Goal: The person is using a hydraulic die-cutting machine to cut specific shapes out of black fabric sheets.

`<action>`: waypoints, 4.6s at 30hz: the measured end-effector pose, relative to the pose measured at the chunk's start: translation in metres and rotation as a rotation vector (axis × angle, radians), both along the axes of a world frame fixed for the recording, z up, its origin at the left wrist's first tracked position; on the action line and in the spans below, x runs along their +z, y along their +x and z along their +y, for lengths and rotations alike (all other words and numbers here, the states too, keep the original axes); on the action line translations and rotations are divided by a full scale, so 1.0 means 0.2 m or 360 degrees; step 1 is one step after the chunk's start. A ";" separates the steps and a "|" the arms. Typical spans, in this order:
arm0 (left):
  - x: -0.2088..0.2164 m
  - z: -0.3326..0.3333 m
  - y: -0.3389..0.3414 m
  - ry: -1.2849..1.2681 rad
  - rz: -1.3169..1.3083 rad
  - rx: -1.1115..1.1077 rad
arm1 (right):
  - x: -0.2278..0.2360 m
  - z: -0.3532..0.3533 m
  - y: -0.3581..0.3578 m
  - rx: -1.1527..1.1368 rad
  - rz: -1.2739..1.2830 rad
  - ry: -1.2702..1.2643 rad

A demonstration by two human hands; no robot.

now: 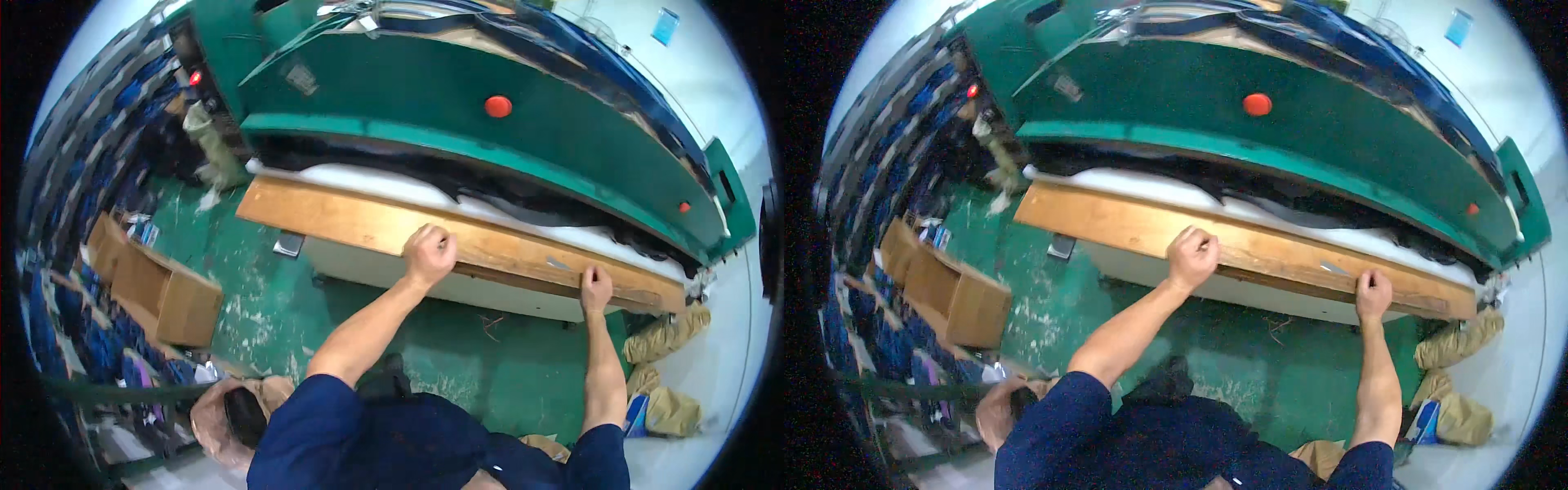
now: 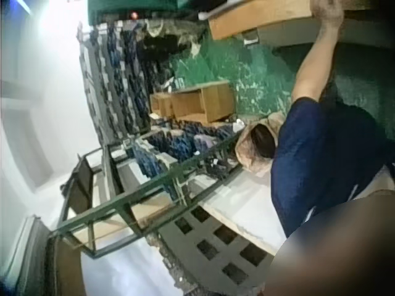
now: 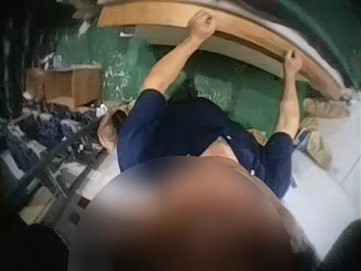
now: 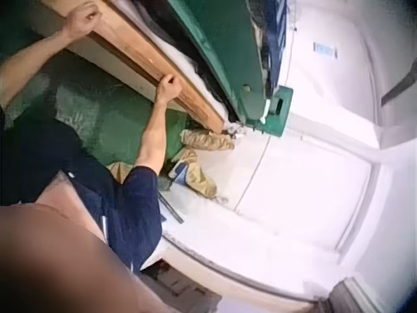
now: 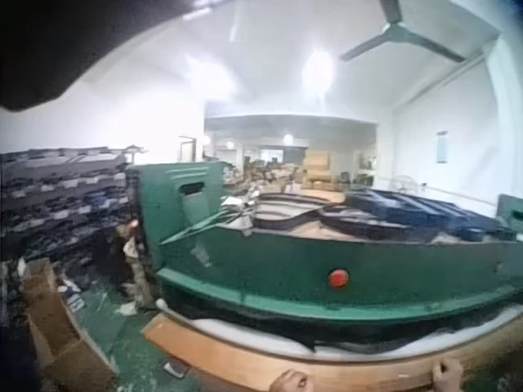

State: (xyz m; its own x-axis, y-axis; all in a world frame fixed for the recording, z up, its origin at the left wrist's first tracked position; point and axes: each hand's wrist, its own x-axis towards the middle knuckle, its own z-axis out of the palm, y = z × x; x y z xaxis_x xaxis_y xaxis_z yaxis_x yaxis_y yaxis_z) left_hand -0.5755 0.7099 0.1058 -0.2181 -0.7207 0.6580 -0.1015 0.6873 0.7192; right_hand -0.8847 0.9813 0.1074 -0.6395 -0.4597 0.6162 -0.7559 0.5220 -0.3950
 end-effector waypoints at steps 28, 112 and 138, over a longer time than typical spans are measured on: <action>0.86 -0.40 -0.66 -0.0651 -0.0382 0.0316 | 0.86 0.10 -1.18 0.0248 -0.0041 -0.0655; 0.09 3.26 -6.62 0.0556 -0.0502 -0.0851 | -0.67 2.99 -5.75 0.0568 -0.2103 0.0348; -0.19 4.26 -5.33 0.1167 -0.0506 0.0769 | -1.48 2.40 -5.73 0.2543 -0.0851 0.1735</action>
